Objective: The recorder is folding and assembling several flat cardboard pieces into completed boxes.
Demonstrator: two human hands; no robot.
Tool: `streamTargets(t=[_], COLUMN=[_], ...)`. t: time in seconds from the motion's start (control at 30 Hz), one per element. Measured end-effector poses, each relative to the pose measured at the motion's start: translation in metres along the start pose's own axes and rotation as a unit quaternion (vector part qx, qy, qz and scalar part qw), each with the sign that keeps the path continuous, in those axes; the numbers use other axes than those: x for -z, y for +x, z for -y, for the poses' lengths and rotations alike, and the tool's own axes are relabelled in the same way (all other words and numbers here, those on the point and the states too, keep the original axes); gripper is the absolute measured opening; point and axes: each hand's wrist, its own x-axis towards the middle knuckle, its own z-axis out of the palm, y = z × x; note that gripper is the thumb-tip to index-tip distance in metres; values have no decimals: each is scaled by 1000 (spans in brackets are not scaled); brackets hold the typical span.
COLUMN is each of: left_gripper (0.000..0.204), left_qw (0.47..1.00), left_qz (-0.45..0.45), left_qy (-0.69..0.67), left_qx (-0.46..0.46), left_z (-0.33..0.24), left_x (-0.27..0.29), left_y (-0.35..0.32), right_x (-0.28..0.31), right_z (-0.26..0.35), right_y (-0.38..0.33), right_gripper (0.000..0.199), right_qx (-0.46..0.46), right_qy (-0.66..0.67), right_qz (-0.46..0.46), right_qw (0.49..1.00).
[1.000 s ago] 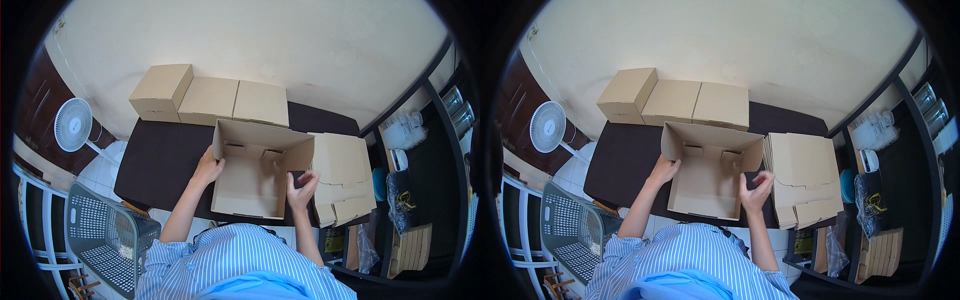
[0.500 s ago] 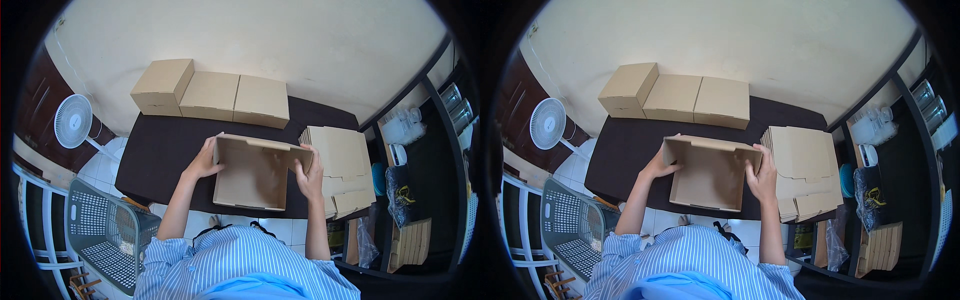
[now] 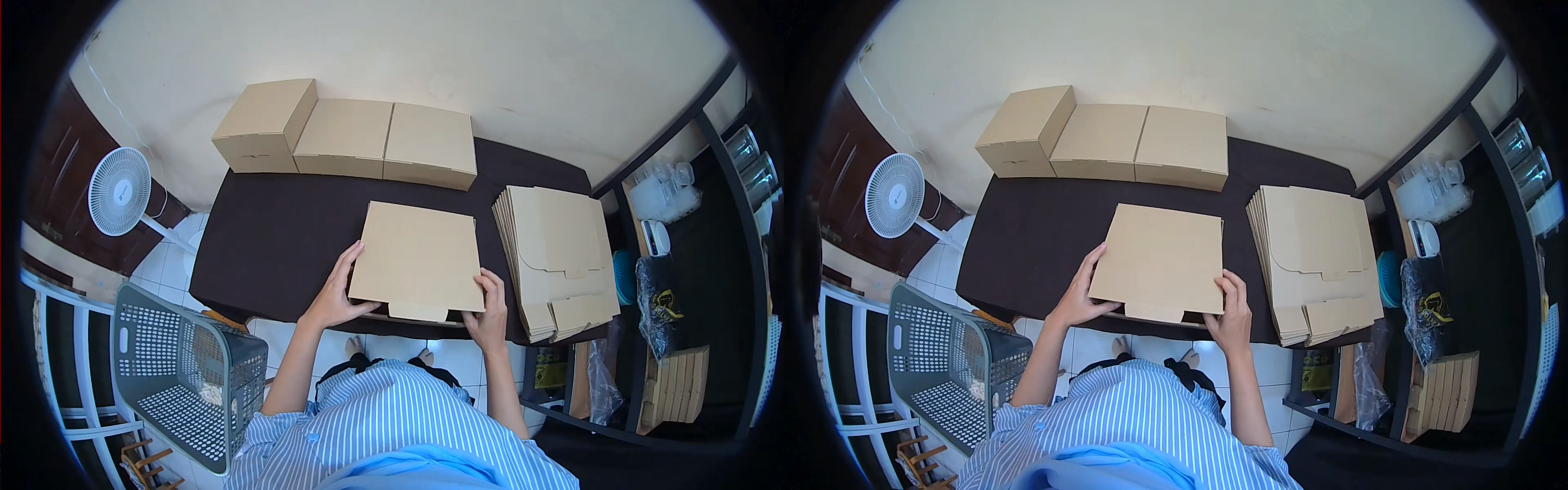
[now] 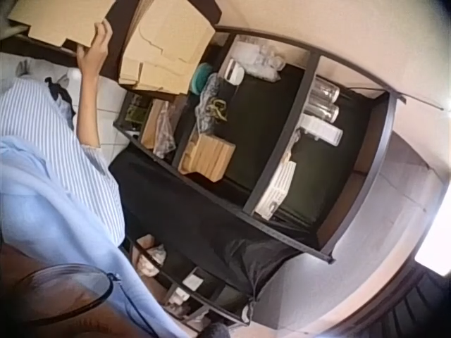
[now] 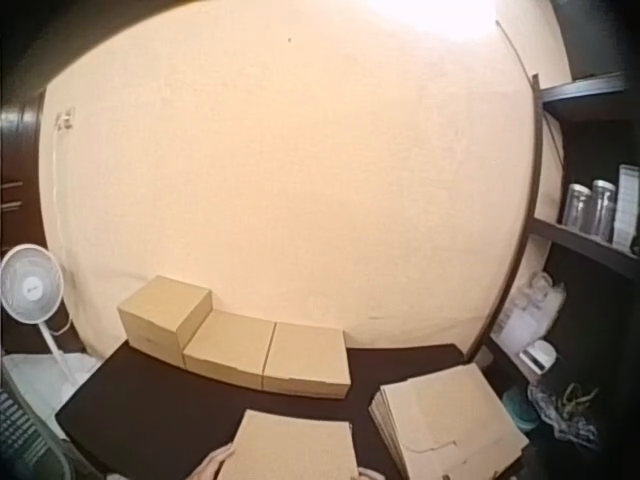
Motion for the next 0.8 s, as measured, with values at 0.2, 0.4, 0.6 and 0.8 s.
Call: streamTargets(t=[0.2,0.4,0.6,0.8], left_gripper=[113,113,110,109], left_qw=[999,998,998,997], left_qz=[10,6,3,5], left_qy=[25,27,26,43], left_qx=[21,53,63,57], left_z=[1,2,2,4], left_x=[-8,-12,-17,-17], left_y=[-7,-7,-8,-10], right_x=[3,0,-8,-8], right_z=[10,21,22,25], right_y=[-14,-14,-16,-16], right_gripper=[82,78,61,60], right_qx=[9,2,-10,-6], right_qy=[24,-23,-34,-44], right_qz=[67,87,62,70], right_qw=[997,996,997,997])
